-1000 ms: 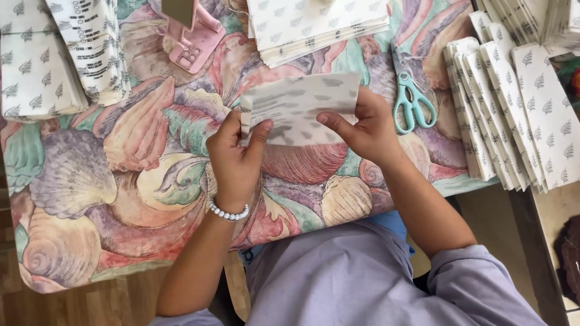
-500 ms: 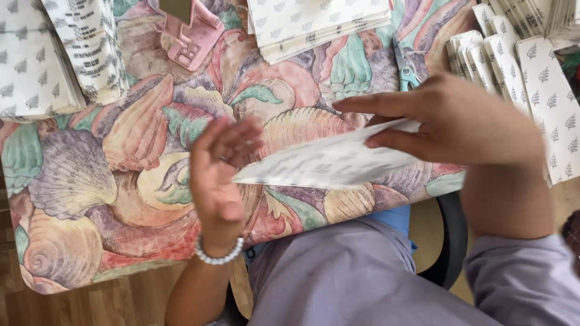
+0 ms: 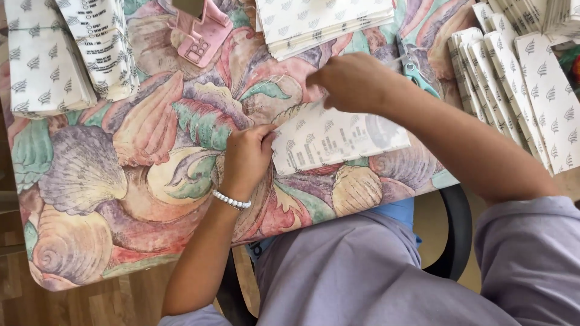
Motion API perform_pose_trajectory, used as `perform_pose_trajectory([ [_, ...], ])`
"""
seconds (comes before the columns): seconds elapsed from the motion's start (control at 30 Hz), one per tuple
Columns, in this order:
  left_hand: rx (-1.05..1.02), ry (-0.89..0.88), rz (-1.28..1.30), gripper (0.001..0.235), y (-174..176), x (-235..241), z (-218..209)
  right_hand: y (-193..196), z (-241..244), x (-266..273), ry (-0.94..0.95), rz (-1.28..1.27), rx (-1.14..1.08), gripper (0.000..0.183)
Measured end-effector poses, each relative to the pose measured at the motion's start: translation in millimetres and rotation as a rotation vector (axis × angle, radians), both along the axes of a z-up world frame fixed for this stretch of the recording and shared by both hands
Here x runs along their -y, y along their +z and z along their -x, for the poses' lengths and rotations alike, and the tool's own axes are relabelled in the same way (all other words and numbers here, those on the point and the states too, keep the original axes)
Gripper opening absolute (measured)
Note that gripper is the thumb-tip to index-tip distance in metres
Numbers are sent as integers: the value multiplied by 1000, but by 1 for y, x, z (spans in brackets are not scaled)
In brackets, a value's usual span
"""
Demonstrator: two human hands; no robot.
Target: Folding printed paper sheets into specific shapes and trimming them with scissors at a workspace.
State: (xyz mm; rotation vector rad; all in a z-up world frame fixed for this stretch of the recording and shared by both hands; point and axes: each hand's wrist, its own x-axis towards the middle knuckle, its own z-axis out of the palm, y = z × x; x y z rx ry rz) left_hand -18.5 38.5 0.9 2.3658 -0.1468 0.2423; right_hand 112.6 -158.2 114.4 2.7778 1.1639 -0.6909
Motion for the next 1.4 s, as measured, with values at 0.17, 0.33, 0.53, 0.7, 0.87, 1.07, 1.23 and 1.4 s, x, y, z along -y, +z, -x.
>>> perform_pose_trajectory([
  [0.17,54,47,-45,20,-19,-1,7,-36,76,44,159,-622,387,29],
  [0.33,74,16,-130,22,-5,6,26,-84,144,51,204,-860,245,17],
  [0.53,247,-74,-292,25,-34,15,52,-122,152,54,151,-933,465,24],
  [0.7,397,-153,-391,19,-54,21,68,-128,154,54,140,-924,503,22],
  [0.87,354,-173,-380,20,-41,16,66,-125,151,55,144,-937,460,22],
  [1.07,315,-186,-320,18,-38,11,63,-126,130,58,195,-934,559,14],
  [1.23,286,-176,-291,17,-37,11,64,-128,112,54,239,-894,550,17],
  [1.4,310,-176,-313,16,-42,12,64,-119,107,60,297,-862,515,19],
])
